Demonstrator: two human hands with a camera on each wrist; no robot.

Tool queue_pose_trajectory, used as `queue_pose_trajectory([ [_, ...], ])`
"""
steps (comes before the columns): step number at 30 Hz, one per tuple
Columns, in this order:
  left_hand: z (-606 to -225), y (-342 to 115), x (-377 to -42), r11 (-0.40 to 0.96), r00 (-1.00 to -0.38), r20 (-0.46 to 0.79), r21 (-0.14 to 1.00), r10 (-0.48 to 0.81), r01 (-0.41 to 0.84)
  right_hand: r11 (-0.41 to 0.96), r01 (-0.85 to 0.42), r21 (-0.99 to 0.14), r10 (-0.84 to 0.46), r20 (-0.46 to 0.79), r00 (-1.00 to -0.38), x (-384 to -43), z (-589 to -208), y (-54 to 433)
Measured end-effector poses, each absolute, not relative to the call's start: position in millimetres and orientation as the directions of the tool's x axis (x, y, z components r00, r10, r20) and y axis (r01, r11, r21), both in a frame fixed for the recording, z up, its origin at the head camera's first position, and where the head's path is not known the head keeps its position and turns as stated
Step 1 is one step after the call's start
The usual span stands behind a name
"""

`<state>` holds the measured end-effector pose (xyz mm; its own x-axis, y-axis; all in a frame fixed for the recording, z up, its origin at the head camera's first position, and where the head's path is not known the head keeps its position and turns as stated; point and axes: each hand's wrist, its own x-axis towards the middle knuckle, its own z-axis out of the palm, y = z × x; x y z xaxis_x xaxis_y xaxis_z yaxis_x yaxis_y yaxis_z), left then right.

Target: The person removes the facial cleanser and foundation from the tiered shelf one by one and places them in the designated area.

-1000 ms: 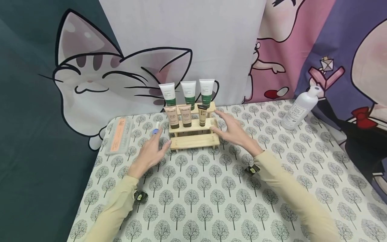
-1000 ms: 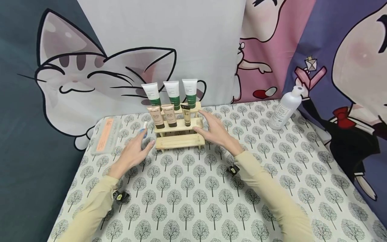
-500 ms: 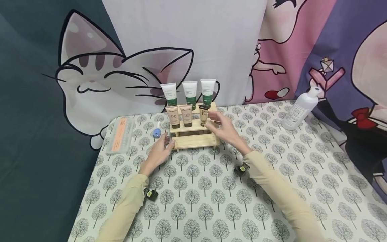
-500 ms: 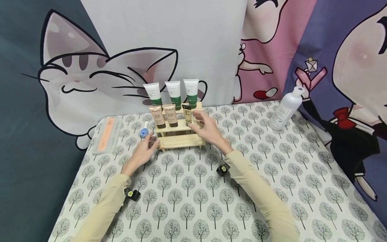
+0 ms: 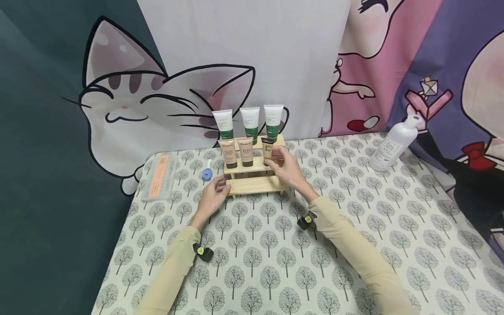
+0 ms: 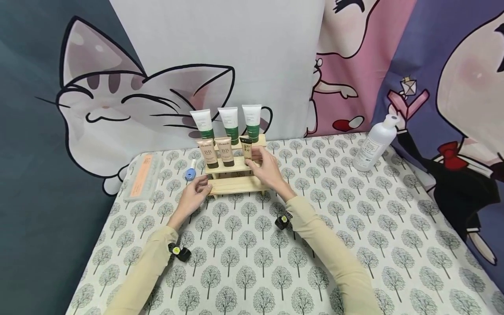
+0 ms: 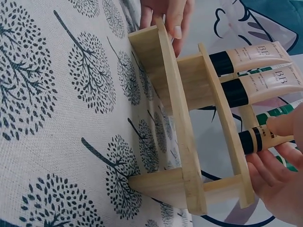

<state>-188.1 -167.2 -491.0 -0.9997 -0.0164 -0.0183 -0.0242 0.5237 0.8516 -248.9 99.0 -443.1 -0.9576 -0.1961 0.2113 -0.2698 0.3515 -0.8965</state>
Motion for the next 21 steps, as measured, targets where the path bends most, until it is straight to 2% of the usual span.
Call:
queue_pose_trajectory([
  [11,-500,-165,-190,0.329,-0.993,-0.104,0.937,-0.058,-0.117,0.346,-0.261,-0.901,-0.165,0.215,-0.962,-249,-447,97],
  [21,-498,-164,-192,0.304,-0.987,-0.141,0.939,-0.082,-0.159,0.343,-0.276,-0.898,-0.147,0.239,-0.96,-246,-444,113],
])
